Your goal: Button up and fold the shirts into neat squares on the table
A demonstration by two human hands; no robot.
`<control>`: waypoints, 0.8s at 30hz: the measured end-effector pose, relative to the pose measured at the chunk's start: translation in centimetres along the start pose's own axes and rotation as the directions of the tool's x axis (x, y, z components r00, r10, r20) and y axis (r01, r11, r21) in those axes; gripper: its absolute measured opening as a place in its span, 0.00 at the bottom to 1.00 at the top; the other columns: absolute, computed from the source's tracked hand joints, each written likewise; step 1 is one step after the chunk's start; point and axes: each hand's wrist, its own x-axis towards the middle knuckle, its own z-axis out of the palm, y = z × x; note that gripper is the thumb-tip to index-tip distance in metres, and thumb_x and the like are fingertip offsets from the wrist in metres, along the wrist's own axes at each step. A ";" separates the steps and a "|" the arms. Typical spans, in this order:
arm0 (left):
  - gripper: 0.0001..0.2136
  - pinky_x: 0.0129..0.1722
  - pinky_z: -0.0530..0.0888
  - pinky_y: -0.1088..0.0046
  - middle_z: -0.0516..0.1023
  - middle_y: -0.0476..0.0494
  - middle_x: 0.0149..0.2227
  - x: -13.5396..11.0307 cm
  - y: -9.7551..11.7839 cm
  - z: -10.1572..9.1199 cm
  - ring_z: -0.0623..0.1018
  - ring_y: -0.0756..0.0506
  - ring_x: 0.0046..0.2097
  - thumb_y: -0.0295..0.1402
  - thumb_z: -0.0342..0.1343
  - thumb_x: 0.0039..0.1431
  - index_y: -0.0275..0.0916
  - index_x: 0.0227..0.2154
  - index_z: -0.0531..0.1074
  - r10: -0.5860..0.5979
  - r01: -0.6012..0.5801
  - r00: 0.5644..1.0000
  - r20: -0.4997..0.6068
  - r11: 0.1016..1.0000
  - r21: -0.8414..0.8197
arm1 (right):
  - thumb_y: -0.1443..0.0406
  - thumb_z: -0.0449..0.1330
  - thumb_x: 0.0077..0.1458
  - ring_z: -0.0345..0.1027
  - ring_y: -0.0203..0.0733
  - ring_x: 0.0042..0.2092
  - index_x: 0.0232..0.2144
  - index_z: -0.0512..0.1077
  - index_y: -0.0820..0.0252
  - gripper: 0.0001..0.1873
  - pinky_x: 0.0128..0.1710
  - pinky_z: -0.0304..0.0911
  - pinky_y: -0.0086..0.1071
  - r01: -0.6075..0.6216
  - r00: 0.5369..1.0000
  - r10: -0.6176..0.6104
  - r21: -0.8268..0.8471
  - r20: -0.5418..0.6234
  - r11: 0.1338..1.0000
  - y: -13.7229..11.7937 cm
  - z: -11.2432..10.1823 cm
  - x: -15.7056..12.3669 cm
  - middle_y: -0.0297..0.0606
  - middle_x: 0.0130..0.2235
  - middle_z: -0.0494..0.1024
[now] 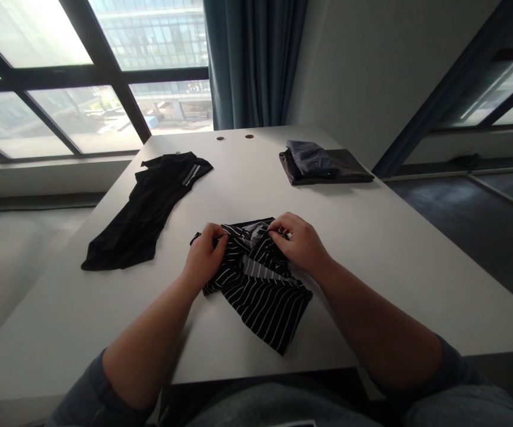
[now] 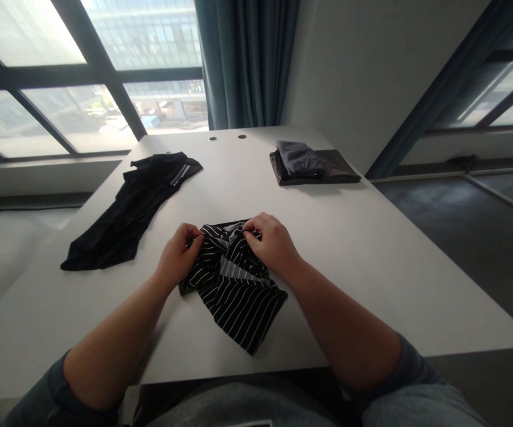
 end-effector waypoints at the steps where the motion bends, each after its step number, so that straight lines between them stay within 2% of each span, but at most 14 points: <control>1: 0.05 0.40 0.71 0.67 0.80 0.49 0.36 0.2 -0.1 -0.3 0.78 0.44 0.37 0.36 0.53 0.66 0.44 0.40 0.71 0.015 -0.014 1.000 -0.017 0.999 0.052 | 0.70 0.61 0.57 0.72 0.44 0.40 0.33 0.76 0.57 0.04 0.43 0.67 0.37 0.019 1.000 -0.018 -0.025 0.021 1.000 0.3 -0.2 0.1 0.38 0.37 0.79; 5: 0.09 0.44 0.71 0.63 0.81 0.45 0.37 0.7 -0.2 -1.4 0.79 0.40 0.41 0.28 0.48 0.66 0.43 0.41 0.74 0.098 -0.076 0.993 -0.066 0.960 0.269 | 0.72 0.60 0.53 0.72 0.47 0.40 0.30 0.72 0.56 0.05 0.44 0.68 0.41 0.026 0.999 -0.021 -0.134 0.041 0.991 1.3 -1.3 0.5 0.39 0.37 0.78; 8: 0.12 0.50 0.70 0.56 0.82 0.41 0.46 0.5 0.7 -2.0 0.77 0.37 0.48 0.24 0.50 0.62 0.43 0.37 0.77 0.210 -0.142 0.972 -0.105 0.882 0.449 | 0.74 0.58 0.51 0.73 0.53 0.48 0.33 0.74 0.56 0.09 0.52 0.69 0.48 0.044 0.996 -0.062 -0.235 -0.070 0.971 0.7 -1.7 0.4 0.44 0.43 0.79; 10: 0.12 0.52 0.69 0.56 0.80 0.41 0.52 -0.1 1.7 -2.0 0.77 0.37 0.51 0.24 0.52 0.62 0.43 0.38 0.79 0.309 -0.253 0.950 -0.035 0.836 0.487 | 0.75 0.56 0.52 0.71 0.54 0.55 0.41 0.76 0.56 0.16 0.58 0.67 0.50 0.123 0.983 -0.149 -0.218 -0.103 0.968 -0.5 -1.1 -0.1 0.46 0.51 0.78; 12: 0.12 0.52 0.71 0.58 0.81 0.41 0.50 -0.9 2.6 -1.5 0.78 0.39 0.49 0.27 0.52 0.64 0.43 0.42 0.80 0.361 -0.390 0.920 0.153 0.804 0.448 | 0.76 0.53 0.56 0.71 0.51 0.58 0.48 0.76 0.56 0.21 0.61 0.66 0.47 0.222 0.975 -0.223 -0.133 0.007 0.966 -1.7 0.3 -0.7 0.45 0.55 0.78; 14: 0.10 0.51 0.71 0.57 0.83 0.42 0.43 -1.6 3.1 -0.7 0.79 0.39 0.46 0.32 0.53 0.67 0.43 0.43 0.80 0.331 -0.456 0.881 0.337 0.782 0.424 | 0.73 0.53 0.61 0.74 0.48 0.53 0.49 0.76 0.58 0.18 0.58 0.69 0.43 0.236 0.950 -0.207 -0.102 0.233 0.966 -2.3 1.9 -1.3 0.45 0.51 0.80; 15: 0.10 0.52 0.71 0.55 0.83 0.41 0.43 -1.8 3.0 -0.3 0.80 0.38 0.47 0.36 0.54 0.68 0.43 0.42 0.81 0.292 -0.446 0.881 0.372 0.775 0.448 | 0.71 0.54 0.63 0.75 0.48 0.50 0.48 0.77 0.60 0.15 0.55 0.69 0.42 0.213 0.926 -0.155 -0.137 0.345 0.967 -2.4 2.6 -1.4 0.46 0.48 0.82; 17: 0.14 0.57 0.68 0.49 0.82 0.37 0.48 -2.0 2.6 0.4 0.78 0.33 0.53 0.45 0.55 0.68 0.43 0.41 0.81 0.215 -0.376 0.916 0.340 0.757 0.535 | 0.66 0.57 0.66 0.76 0.50 0.47 0.44 0.79 0.63 0.11 0.52 0.69 0.41 0.163 0.874 -0.005 -0.282 0.486 0.945 -2.1 3.4 -1.4 0.48 0.44 0.82; 18: 0.16 0.59 0.66 0.46 0.81 0.35 0.51 -1.9 2.2 0.6 0.77 0.31 0.56 0.48 0.57 0.66 0.42 0.40 0.81 0.183 -0.332 0.935 0.303 0.747 0.575 | 0.64 0.58 0.66 0.76 0.51 0.47 0.44 0.79 0.63 0.12 0.51 0.69 0.41 0.144 0.860 0.063 -0.360 0.506 0.922 -1.9 3.5 -1.3 0.49 0.44 0.82; 20: 0.16 0.60 0.65 0.46 0.80 0.33 0.53 -1.6 1.6 0.6 0.76 0.29 0.57 0.48 0.59 0.65 0.41 0.40 0.81 0.118 -0.254 0.961 0.250 0.733 0.631 | 0.60 0.58 0.67 0.76 0.53 0.49 0.47 0.80 0.62 0.15 0.53 0.66 0.43 0.115 0.856 0.151 -0.467 0.495 0.877 -1.5 3.1 -1.0 0.49 0.46 0.83; 24: 0.06 0.49 0.71 0.57 0.82 0.39 0.42 -0.6 1.0 -0.3 0.81 0.37 0.43 0.35 0.57 0.63 0.40 0.36 0.77 0.027 -0.217 0.959 0.283 0.713 0.667 | 0.59 0.61 0.65 0.76 0.54 0.52 0.56 0.78 0.54 0.19 0.55 0.64 0.44 0.093 0.818 0.227 -0.512 0.528 0.854 -1.1 2.2 -0.6 0.45 0.49 0.84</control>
